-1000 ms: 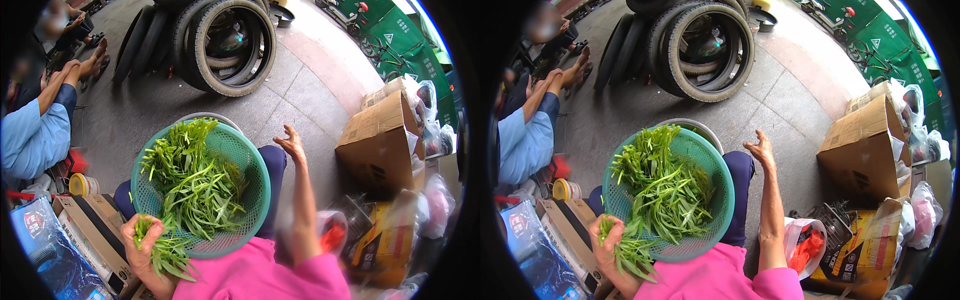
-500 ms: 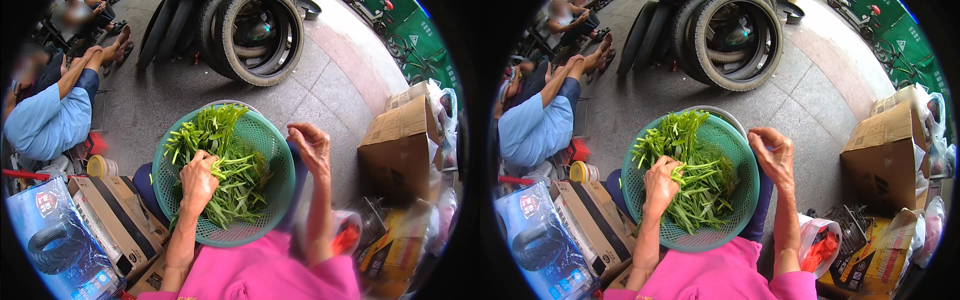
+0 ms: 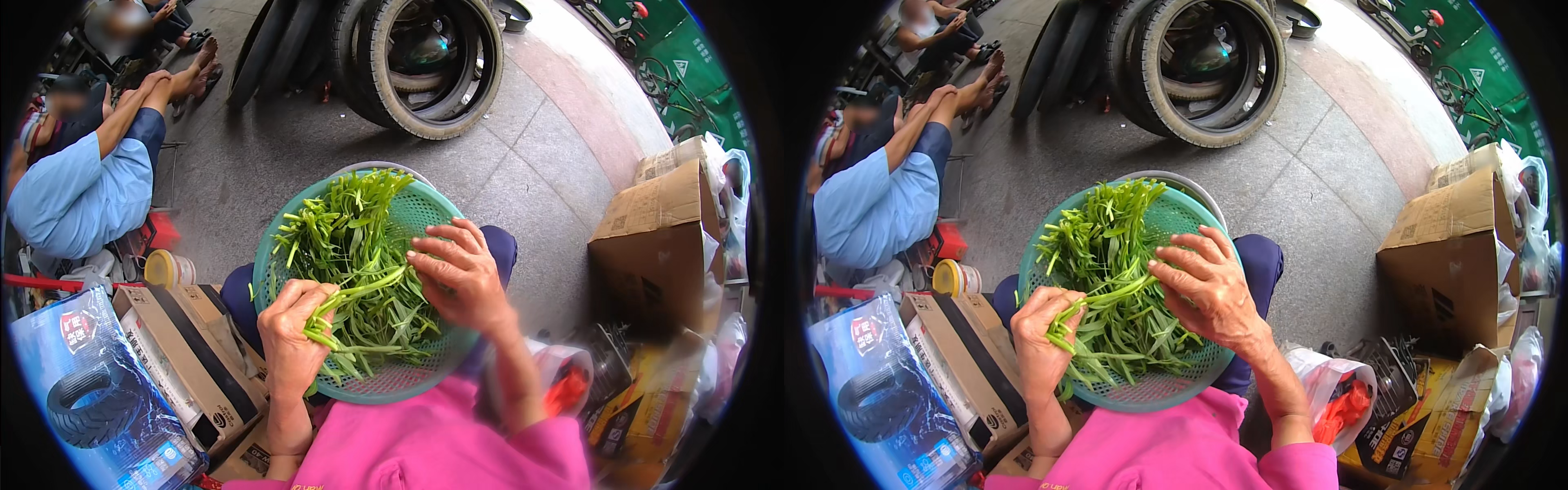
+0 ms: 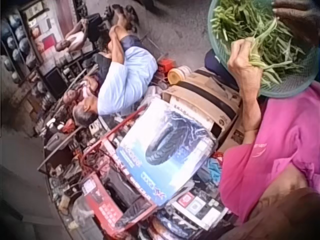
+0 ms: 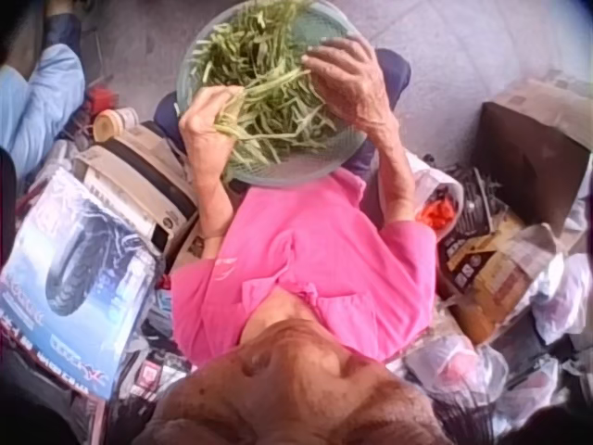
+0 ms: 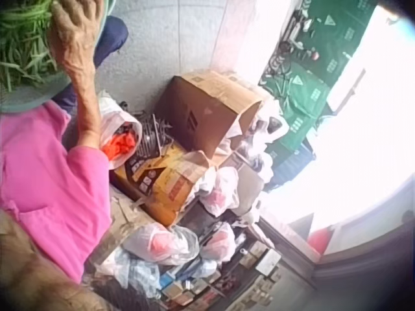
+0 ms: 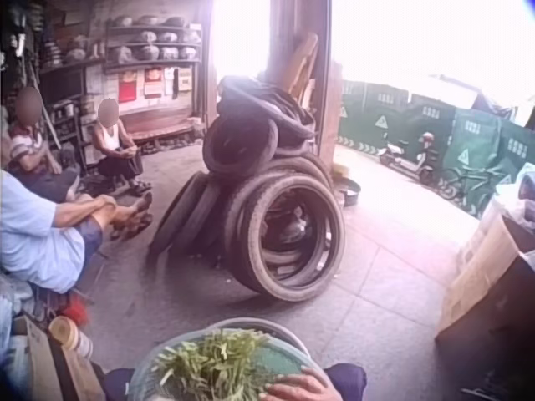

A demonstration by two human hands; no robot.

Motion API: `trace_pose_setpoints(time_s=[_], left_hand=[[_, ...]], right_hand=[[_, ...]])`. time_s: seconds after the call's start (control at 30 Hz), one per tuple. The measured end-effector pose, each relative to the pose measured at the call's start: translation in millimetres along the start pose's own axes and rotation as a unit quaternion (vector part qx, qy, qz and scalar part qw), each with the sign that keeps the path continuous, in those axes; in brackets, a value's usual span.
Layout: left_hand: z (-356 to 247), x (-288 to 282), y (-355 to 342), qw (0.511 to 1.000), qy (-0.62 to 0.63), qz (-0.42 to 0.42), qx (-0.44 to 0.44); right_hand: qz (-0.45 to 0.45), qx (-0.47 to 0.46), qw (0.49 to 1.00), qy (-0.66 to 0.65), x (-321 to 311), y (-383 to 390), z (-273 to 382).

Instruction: The person sits on the ground and sorts green leafy vegetables by hand, picking up stems from a green basket, separating parts, and placing them back into the basket. The task continues throughout the clip with repetitive handling of the greens.

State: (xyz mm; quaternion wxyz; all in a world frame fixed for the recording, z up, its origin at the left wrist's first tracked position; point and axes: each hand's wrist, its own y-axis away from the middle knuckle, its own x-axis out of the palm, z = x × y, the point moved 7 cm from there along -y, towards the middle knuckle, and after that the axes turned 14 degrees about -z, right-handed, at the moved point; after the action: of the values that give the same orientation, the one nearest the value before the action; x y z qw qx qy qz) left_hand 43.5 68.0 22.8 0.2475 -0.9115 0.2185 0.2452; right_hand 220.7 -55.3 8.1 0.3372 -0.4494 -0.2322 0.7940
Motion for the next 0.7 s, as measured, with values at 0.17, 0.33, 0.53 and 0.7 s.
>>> trace_pose_setpoints(time_s=[0.17, 0.33, 0.53, 0.7], left_hand=[[-12, -12, 3, 1.0, 0.003, 0.01, 0.022], [-20, -5, 8, 0.993, -0.012, 0.093, 0.067], [-22, 5, 23, 0.979, 0.124, 0.158, -0.026], [-17, 7, 16, 0.97, 0.179, 0.157, -0.051]], right_hand=[[-0.019, -0.078, 0.997, -0.015, -2, -9, 23], [-0.012, -0.089, 0.995, -0.035, 4, -7, 37], [-0.098, 0.139, 0.967, -0.188, 2, 2, 11], [-0.143, 0.355, 0.854, -0.353, 10, 25, -11]])
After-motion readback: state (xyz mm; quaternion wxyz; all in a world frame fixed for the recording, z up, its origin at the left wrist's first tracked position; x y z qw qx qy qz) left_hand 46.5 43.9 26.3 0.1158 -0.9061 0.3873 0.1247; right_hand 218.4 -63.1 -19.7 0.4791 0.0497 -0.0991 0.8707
